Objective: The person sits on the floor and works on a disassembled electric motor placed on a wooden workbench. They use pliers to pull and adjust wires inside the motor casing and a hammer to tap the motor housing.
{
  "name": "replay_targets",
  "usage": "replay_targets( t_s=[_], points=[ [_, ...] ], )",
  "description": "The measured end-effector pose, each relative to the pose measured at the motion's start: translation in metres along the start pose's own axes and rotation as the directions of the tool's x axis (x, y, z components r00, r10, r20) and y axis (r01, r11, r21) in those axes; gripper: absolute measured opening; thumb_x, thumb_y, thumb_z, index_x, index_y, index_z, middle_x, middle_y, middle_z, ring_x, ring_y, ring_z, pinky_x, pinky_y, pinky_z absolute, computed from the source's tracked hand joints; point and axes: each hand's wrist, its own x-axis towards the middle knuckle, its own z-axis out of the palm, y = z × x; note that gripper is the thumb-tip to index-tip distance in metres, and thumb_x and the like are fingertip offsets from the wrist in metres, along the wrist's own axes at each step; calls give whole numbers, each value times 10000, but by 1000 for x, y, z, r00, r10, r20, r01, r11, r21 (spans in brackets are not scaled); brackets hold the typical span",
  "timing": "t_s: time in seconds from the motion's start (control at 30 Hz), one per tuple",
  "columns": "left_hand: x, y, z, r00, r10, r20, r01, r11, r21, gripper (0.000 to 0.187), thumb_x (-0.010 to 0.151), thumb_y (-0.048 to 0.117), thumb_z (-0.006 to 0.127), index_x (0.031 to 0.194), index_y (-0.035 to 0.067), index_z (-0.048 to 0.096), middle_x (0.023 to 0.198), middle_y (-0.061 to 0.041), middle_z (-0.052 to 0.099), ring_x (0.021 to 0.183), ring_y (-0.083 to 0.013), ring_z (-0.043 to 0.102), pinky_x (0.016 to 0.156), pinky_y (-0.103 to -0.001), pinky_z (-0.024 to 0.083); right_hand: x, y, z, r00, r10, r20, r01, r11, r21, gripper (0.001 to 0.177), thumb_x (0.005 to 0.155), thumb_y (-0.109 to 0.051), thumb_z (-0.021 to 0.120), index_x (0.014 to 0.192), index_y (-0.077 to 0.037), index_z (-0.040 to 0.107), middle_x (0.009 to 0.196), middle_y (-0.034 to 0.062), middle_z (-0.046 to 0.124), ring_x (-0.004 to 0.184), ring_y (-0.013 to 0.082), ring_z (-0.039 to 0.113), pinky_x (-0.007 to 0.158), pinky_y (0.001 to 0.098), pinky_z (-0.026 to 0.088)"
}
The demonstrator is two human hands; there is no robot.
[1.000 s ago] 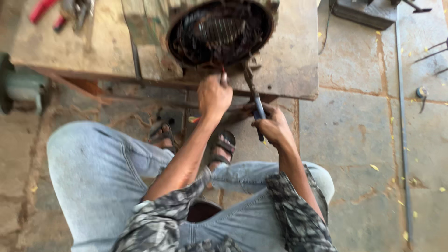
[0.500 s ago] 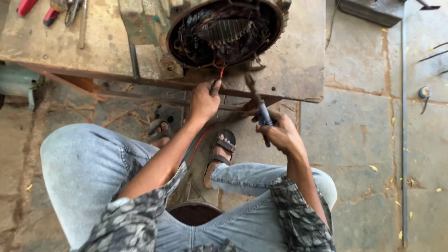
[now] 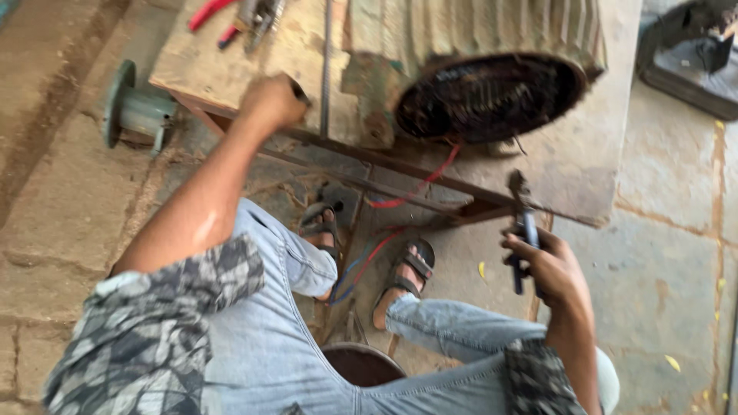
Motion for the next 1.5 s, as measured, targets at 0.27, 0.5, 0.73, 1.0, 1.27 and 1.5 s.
replay_targets(
  t_s=[0.27,0.5,0.73,1.0,1.27,1.5],
  points=[
    [157,-71,-24,892,-201,-404,242,969,52,608,817,564,797,1093,28,719,1143,-237,690,1075,-406,649,885,-495,513,114,-20,-38,909,-131,-396,-130,814,-566,465,830,-379,808,1219,-125,787,910,195,766,834,328,713,747,449,535],
    [212,-75,-58,962,-265,-62,270,957,104,378,775,379,749,945,42,764,921,-171,736,831,-297,704,718,-408,553,185,10,-21,732,-527,-432,62,684,-727,515,888,-468,792,1210,-70,736,1137,232,682,1100,424,619,936,510,497],
    [118,-53,-115,935,-288,206,347,630,-695,142,935,229,680,876,102,657,635,58,564,492,-57,477,423,-256,360,120,-33,-1,509,-657,-556,122,694,-709,187,953,-262,756,1047,-100,748,989,145,724,993,355,656,923,486,496],
    [-274,-84,-89,983,32,179,124,604,-787,661,773,137,792,1369,14,533,1067,-111,745,606,-179,719,451,-347,633,-50,-100,133,616,-787,14,787,616,-20,198,925,-241,779,984,-54,758,812,50,734,696,127,710,634,281,588],
    [-280,59,-6,748,636,188,-580,765,-279,747,760,481,938,1291,21,684,1032,-165,737,917,-295,695,797,-376,526,-105,-81,177,972,-209,107,-51,258,965,367,956,-250,587,1250,-172,382,845,-12,567,708,156,592,766,511,616],
    [-96,155,-85,597,434,-674,-697,697,-168,543,1008,435,771,1297,5,611,1237,-200,650,1218,-334,586,1050,-485,476,-24,-45,89,809,-489,-325,560,809,176,295,935,-321,705,1057,-93,563,698,2,593,525,128,575,432,333,479]
  ],
)
